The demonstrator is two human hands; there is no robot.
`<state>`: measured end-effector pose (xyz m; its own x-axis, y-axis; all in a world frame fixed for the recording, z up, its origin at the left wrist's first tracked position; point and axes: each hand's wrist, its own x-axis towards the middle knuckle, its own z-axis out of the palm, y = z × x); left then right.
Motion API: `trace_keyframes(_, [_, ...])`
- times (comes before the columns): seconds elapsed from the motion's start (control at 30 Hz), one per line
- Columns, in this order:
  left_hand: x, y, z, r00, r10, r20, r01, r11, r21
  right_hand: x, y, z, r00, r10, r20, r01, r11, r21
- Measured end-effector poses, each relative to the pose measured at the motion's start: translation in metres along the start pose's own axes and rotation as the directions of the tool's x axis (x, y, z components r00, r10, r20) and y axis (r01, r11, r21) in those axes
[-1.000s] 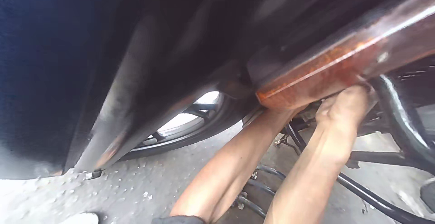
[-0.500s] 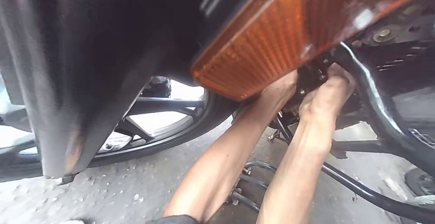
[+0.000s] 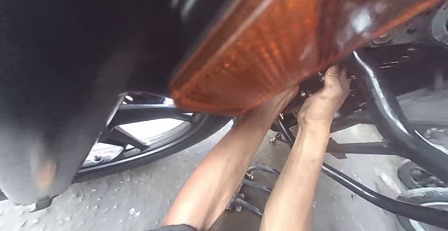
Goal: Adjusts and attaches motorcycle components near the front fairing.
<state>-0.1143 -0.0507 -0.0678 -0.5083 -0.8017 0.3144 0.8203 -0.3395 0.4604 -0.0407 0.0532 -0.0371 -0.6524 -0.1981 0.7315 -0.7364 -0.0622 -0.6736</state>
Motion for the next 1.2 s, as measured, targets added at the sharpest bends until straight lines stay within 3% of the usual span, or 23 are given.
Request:
trace_keyframes(0.23, [0.000, -0.004, -0.006, 0.989, 0.011, 0.147, -0.005, 0.999, -0.043, 0.003, -0.015, 0.011, 0.980, 0.159, -0.124, -0.143, 0.981, 0.129])
trace_keyframes(0.73, [0.002, -0.006, -0.007, 0.996, -0.022, 0.092, 0.024, 0.999, -0.022, 0.000, -0.011, 0.006, 0.995, 0.076, -0.069, -0.075, 0.997, 0.015])
trace_keyframes(0.87, [-0.001, -0.005, -0.010, 0.996, -0.067, 0.059, 0.066, 0.998, 0.021, -0.002, 0.004, -0.002, 0.998, -0.043, 0.043, 0.041, 0.997, 0.059])
trace_keyframes(0.93, [-0.002, -0.005, -0.013, 0.993, -0.112, 0.045, 0.111, 0.994, 0.025, -0.001, 0.009, -0.004, 0.998, -0.056, 0.032, 0.055, 0.998, 0.034])
trace_keyframes(1.07, [0.001, -0.010, -0.024, 0.989, -0.055, 0.134, 0.048, 0.997, 0.052, -0.003, 0.000, -0.001, 0.999, -0.034, -0.027, 0.032, 0.996, -0.086])
trace_keyframes(1.13, [-0.006, 0.004, -0.023, 0.983, 0.008, 0.185, -0.020, 0.998, 0.065, -0.007, -0.002, 0.000, 0.999, -0.033, -0.007, 0.032, 0.993, -0.111])
trace_keyframes(1.2, [-0.031, 0.050, -0.004, 0.986, -0.107, 0.125, 0.097, 0.992, 0.083, -0.009, -0.005, 0.002, 1.000, -0.006, -0.021, 0.003, 0.989, -0.151])
